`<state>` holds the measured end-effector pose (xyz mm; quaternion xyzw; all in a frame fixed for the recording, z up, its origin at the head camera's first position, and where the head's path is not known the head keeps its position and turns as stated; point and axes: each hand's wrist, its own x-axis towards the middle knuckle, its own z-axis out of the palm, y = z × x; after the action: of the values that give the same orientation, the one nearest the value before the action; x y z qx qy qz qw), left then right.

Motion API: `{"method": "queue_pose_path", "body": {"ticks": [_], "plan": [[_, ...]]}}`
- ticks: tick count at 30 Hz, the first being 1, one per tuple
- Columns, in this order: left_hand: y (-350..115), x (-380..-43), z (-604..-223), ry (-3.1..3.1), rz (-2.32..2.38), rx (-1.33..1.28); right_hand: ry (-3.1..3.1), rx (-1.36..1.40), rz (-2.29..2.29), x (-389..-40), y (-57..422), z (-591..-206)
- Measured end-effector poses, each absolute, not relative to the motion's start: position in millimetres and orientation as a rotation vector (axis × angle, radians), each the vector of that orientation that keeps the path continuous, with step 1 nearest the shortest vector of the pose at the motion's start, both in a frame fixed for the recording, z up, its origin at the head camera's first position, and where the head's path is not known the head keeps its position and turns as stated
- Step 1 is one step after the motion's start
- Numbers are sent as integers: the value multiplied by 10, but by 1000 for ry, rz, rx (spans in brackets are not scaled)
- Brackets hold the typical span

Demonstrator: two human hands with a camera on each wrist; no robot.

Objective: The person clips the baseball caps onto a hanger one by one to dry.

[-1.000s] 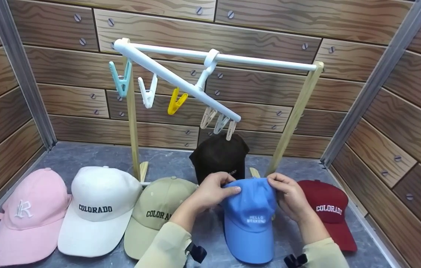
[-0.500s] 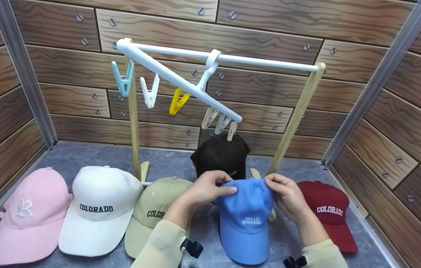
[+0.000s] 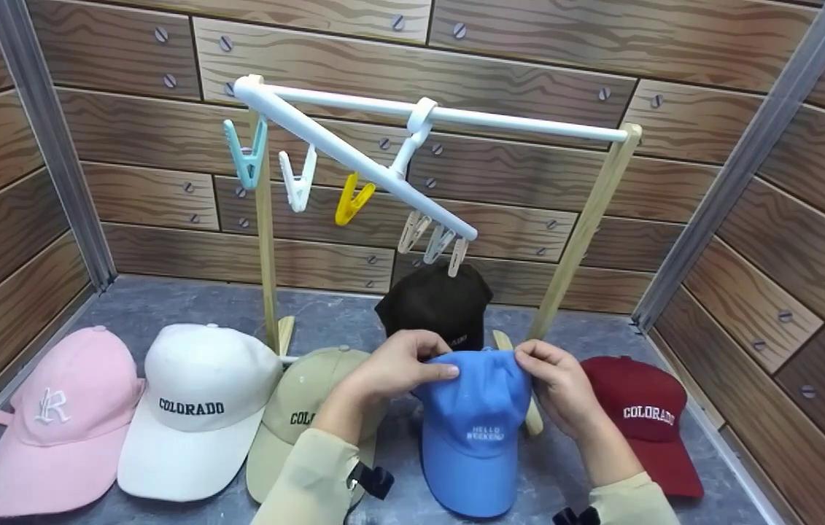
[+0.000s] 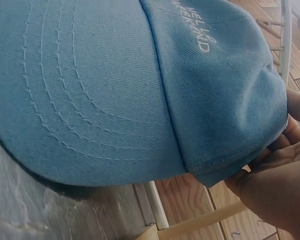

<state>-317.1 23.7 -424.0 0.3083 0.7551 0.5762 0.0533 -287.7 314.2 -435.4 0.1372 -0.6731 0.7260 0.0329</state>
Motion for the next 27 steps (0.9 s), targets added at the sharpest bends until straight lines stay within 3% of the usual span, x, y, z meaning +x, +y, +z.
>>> {"method": "queue_pose_path", "body": {"ticks": [27], "plan": [[-123,-3169,-4078,2277,1682,997,-2050,462,2152,-2756,2770,-4347]]}}
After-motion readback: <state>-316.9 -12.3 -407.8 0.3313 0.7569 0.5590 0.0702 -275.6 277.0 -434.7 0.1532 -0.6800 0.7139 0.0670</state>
